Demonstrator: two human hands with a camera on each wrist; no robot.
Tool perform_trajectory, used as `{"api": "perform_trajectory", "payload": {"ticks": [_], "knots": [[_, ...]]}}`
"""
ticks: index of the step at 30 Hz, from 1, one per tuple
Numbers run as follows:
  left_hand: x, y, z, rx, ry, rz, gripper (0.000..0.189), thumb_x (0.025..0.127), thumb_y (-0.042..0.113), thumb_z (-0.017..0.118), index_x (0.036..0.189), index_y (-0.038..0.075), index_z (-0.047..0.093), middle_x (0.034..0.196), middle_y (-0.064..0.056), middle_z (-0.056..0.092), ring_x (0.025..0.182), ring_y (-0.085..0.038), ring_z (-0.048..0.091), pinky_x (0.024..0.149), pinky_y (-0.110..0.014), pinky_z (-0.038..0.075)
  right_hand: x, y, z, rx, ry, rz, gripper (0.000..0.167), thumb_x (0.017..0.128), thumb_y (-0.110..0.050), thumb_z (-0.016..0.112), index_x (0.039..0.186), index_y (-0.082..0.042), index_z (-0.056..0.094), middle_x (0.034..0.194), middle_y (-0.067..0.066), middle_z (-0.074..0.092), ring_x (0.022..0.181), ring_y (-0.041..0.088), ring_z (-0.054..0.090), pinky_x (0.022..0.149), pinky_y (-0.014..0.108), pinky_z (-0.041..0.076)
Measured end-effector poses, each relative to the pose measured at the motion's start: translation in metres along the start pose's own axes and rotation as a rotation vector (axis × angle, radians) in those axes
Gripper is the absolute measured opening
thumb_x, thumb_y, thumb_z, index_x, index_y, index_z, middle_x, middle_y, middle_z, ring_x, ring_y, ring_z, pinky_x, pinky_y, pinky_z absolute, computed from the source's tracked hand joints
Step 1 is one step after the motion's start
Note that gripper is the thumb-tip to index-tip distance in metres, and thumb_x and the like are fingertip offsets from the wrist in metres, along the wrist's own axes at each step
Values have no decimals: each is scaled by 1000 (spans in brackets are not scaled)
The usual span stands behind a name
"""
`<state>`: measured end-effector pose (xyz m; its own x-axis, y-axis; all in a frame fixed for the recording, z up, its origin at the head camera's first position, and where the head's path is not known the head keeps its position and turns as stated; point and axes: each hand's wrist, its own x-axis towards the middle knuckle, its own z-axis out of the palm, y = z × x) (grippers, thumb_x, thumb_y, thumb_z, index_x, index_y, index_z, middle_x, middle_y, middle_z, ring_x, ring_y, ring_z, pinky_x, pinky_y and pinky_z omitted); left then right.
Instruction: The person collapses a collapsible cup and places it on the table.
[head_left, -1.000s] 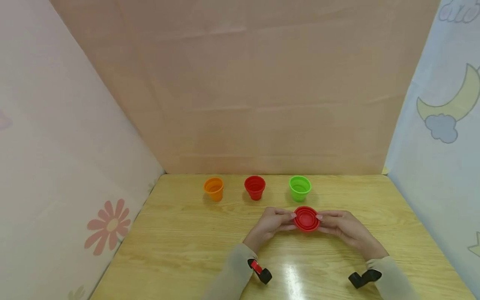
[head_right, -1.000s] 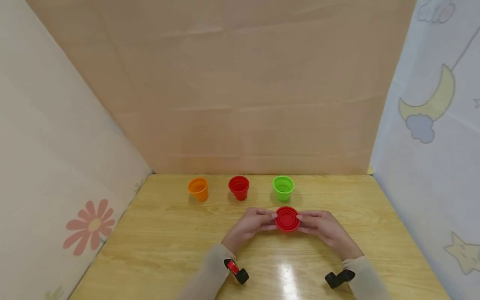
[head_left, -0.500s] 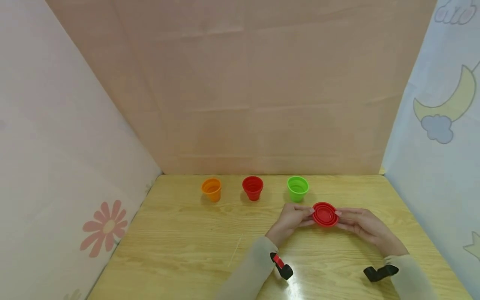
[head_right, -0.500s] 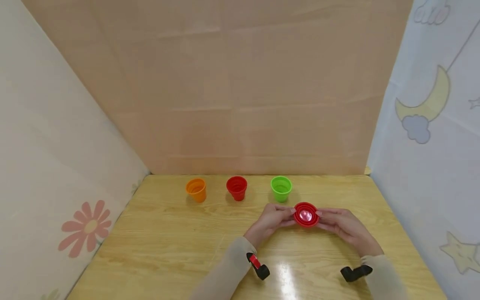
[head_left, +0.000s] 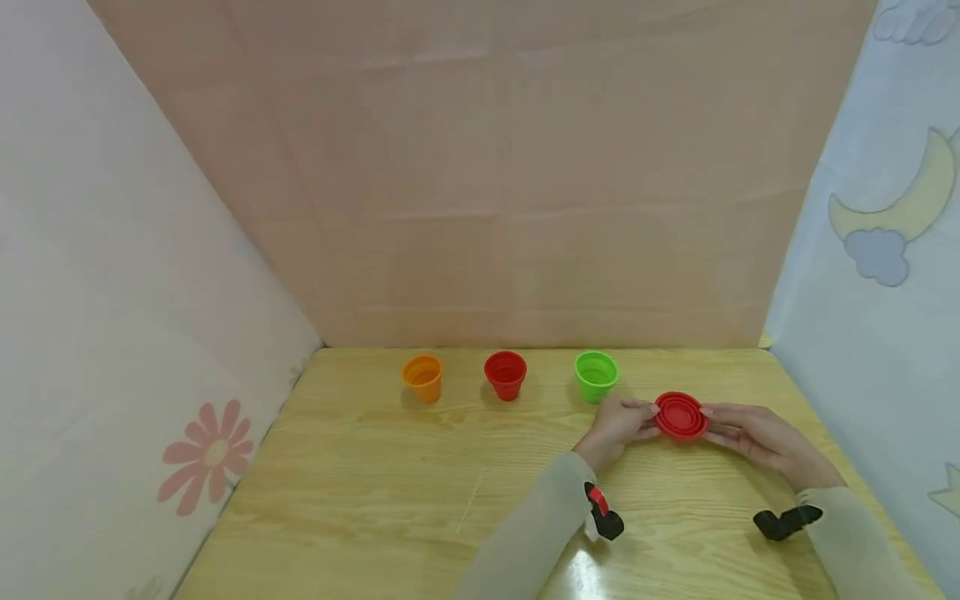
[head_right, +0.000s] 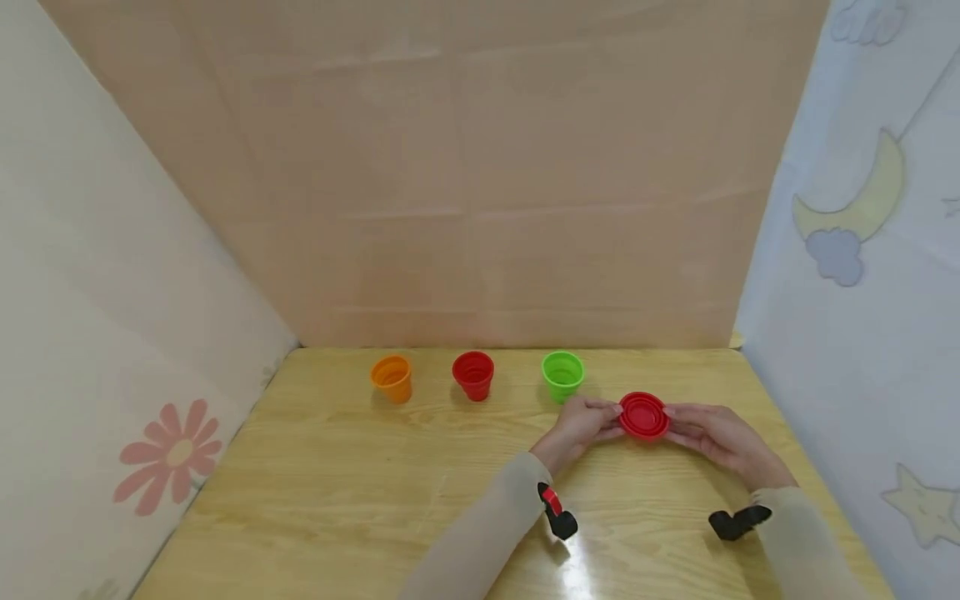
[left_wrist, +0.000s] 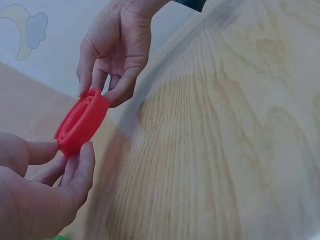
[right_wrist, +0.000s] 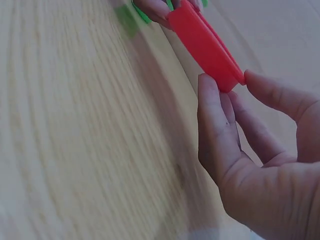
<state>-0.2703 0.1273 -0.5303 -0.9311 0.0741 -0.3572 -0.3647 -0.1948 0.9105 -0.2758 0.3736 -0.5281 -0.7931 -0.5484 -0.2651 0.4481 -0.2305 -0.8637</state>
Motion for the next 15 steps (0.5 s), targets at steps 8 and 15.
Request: {"api": "perform_trajectory", "payload": {"ticks": [8, 15], "knots": [[9, 1, 25, -2, 49, -14, 6, 94, -5, 72, 94, -5, 79, 90, -15, 77, 85, -30, 79, 84, -46, 67, -2, -9, -19, 10, 76, 37, 39, 111, -1, 44, 109, -12, 81, 112, 0, 78, 106, 12, 76, 97, 32, 63], [21, 7, 29, 120, 74, 30, 9, 95, -6, 70, 95, -7, 79, 104, -18, 78, 90, -31, 81, 81, -41, 67, 11, -13, -19, -37, 188, 53, 35, 109, 0, 49, 103, -14, 81, 107, 0, 79, 102, 11, 76, 93, 30, 64]]}}
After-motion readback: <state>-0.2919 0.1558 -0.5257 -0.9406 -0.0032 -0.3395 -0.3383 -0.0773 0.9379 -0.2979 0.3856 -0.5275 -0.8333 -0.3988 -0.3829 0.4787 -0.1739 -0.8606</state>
